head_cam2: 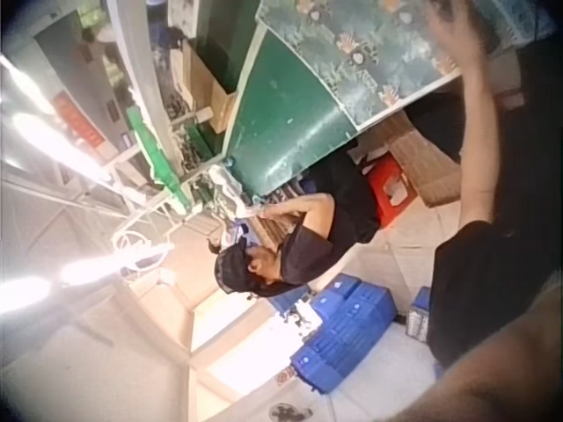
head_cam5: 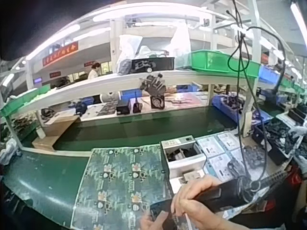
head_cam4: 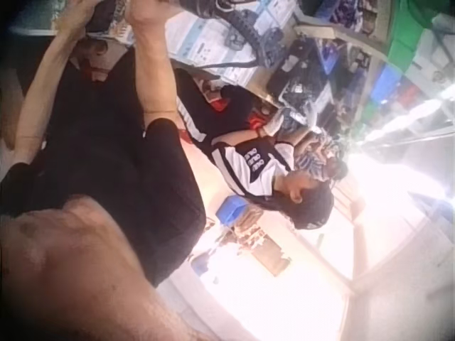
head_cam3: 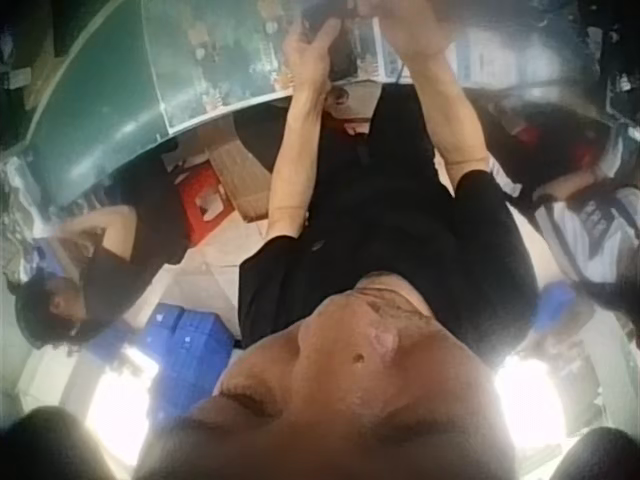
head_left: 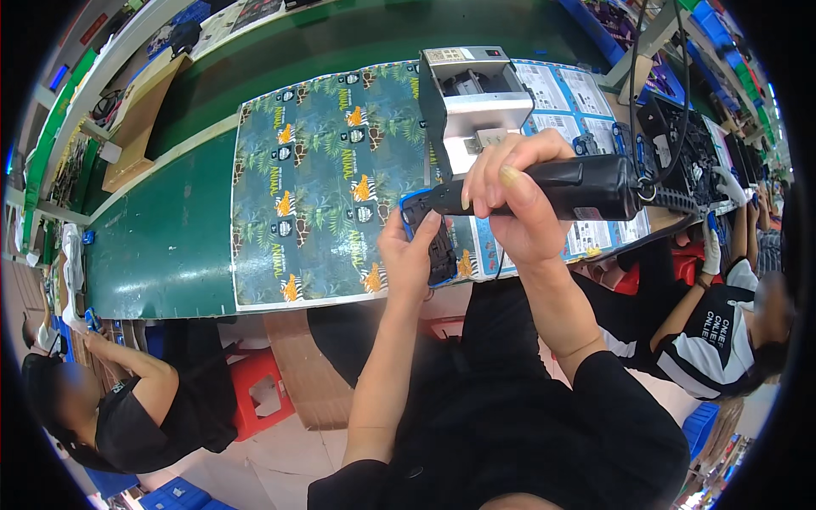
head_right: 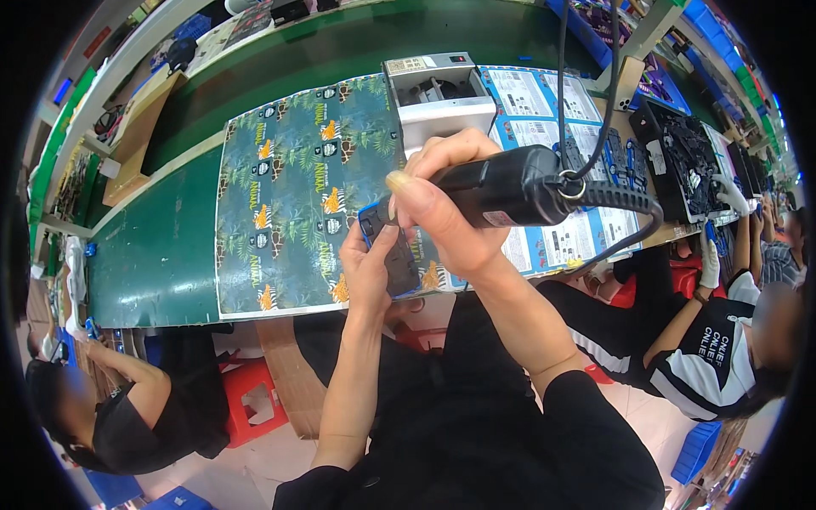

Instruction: Assembling plastic toy cars using an electric screwdriver at a factory workbench.

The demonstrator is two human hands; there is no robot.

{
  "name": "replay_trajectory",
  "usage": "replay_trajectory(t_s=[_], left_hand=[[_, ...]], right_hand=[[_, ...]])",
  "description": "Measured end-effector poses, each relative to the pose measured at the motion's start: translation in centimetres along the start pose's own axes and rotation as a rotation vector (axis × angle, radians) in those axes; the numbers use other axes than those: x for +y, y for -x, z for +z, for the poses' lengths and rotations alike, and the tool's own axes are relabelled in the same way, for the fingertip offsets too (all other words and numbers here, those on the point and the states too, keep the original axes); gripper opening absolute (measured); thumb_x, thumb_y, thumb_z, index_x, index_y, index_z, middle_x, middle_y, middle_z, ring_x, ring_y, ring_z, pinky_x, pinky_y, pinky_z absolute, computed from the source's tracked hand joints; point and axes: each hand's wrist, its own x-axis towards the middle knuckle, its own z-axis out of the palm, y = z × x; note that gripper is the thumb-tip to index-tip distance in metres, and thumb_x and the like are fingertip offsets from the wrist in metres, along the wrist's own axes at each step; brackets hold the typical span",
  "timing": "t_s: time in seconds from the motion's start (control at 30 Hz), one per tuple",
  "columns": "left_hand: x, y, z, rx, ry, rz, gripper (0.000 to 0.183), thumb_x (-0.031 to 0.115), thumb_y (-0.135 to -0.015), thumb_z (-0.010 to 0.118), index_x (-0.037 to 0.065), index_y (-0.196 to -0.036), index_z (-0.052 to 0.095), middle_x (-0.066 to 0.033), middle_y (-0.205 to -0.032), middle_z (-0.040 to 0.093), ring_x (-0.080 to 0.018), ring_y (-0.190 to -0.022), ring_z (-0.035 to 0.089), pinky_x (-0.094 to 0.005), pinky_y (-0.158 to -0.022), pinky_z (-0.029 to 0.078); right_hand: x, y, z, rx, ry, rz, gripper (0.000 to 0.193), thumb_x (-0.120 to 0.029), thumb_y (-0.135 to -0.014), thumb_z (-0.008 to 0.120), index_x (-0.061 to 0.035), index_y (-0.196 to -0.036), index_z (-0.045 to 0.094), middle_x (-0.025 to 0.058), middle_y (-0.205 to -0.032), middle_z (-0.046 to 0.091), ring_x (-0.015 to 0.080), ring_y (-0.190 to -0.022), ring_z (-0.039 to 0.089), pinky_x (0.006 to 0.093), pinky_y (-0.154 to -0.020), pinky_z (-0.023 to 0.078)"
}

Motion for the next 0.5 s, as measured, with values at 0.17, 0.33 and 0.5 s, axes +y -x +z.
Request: replay_trajectory(t_s=[0.17,0.33,0.5], left_hand=[[0.0,0.2,0.2,-0.010,0.011,0.016,0.024,0.007,-0.090,0.069,-0.001,-0.112,0.062,-0.0076,-0.093,0.070,-0.0113,-0.080,0.066,-0.0262,-0.071,0.054],[-0.6,0.1,-0.5,0.002,-0.109,0.118,0.026,0.007,-0.088,0.071,-0.002,-0.111,0.063,-0.0053,-0.094,0.068,-0.0100,-0.084,0.062,-0.0264,-0.078,0.050],[-0.8,0.1,-0.8,0.001,-0.125,0.124,0.027,0.009,-0.086,0.072,-0.002,-0.110,0.064,-0.0049,-0.095,0.068,-0.0100,-0.084,0.061,-0.0271,-0.079,0.050]], right_hand=[[1.0,0.2,-0.1,-0.001,0.021,0.033,0.019,0.002,-0.084,0.070,-0.0018,-0.087,0.052,0.0086,-0.070,0.059,0.0119,-0.057,0.057,0.0255,-0.054,0.047],[2.0,1.1,-0.7,-0.118,0.141,0.082,0.021,-0.012,-0.088,0.068,-0.0069,-0.090,0.048,0.0062,-0.070,0.053,0.0153,-0.055,0.051,0.0324,-0.057,0.048],[2.1,1.0,-1.2,-0.095,0.066,0.095,0.022,-0.013,-0.087,0.070,-0.0072,-0.091,0.049,0.0060,-0.069,0.052,0.0155,-0.055,0.052,0.0321,-0.057,0.048]])
